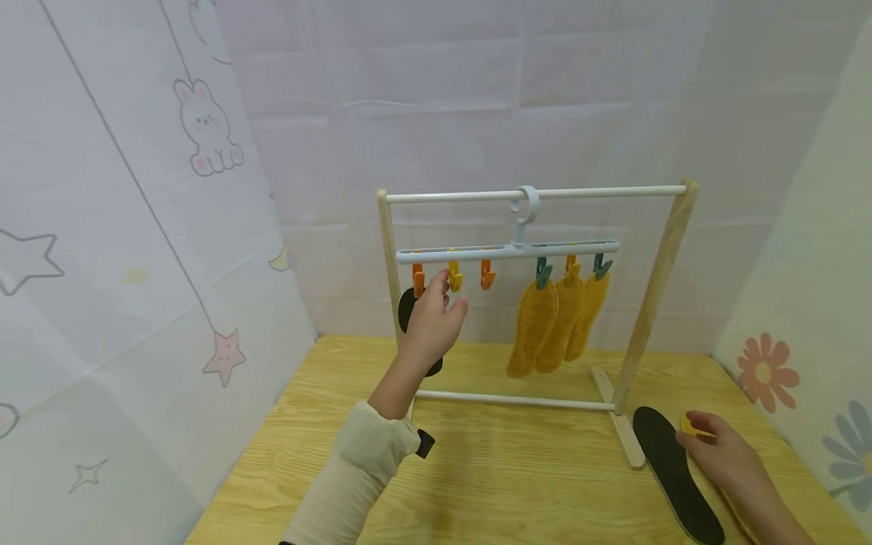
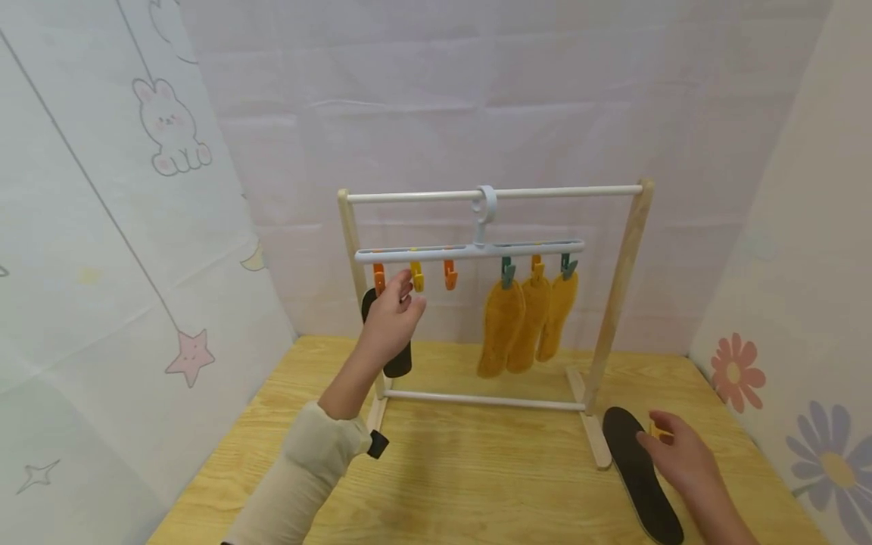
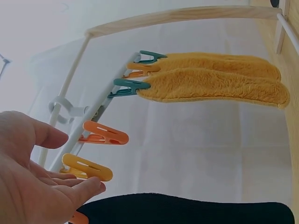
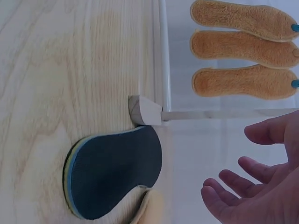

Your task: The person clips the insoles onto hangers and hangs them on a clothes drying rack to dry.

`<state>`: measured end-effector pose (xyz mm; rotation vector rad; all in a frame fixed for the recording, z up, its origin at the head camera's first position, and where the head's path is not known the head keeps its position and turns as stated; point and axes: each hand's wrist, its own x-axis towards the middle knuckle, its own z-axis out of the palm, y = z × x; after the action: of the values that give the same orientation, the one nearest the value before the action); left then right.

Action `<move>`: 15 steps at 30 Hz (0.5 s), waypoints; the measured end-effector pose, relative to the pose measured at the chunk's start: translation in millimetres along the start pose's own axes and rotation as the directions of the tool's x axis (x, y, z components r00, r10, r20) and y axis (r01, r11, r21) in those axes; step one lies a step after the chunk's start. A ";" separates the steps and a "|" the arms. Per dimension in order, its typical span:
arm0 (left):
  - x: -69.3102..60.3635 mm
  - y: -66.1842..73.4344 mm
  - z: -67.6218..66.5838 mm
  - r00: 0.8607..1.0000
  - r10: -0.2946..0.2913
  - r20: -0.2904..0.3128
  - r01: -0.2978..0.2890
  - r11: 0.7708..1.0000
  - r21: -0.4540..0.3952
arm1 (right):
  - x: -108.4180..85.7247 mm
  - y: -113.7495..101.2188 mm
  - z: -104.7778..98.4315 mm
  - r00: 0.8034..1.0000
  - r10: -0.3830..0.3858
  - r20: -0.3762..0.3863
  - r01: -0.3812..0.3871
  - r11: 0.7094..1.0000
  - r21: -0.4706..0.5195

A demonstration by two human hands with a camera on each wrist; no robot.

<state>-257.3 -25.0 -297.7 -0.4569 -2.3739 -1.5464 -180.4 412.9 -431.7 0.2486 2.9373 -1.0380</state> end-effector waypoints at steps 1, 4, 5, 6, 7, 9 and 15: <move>1.0 0.0 0.5 1.000 -0.004 0.000 0.004 1.000 0.005 | 0.5 1.7 -0.4 1.000 0.013 0.003 -0.013 1.000 0.001; 4.7 0.1 2.7 1.000 -0.007 -0.005 0.007 1.000 0.012 | 2.1 7.7 -1.4 0.998 0.052 0.031 -0.052 0.998 0.018; 6.2 0.0 3.6 1.000 -0.007 -0.009 0.007 1.000 0.012 | 2.8 9.4 -1.6 0.997 0.064 0.031 -0.064 0.998 0.022; 7.5 0.1 4.4 1.000 -0.008 -0.014 0.008 1.000 0.007 | 3.5 11.5 -1.9 0.997 0.065 0.036 -0.065 0.998 0.022; 9.0 0.0 5.4 1.000 -0.004 -0.021 0.004 1.000 0.002 | 4.2 13.5 -2.2 0.998 0.059 0.033 -0.059 0.998 0.009; 11.8 -0.5 7.3 0.999 0.002 -0.036 -0.002 1.000 -0.009 | 5.7 17.7 -3.3 0.999 0.044 0.030 -0.043 0.999 -0.019; 19.8 -4.1 11.5 0.995 0.027 -0.098 -0.029 0.999 -0.020 | 10.5 31.6 -6.7 1.000 -0.002 0.010 0.003 0.993 -0.120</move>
<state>-277.7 -13.8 -297.8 -0.4073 -2.2703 -1.5473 -185.7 442.8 -446.9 0.2368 2.9778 -0.8554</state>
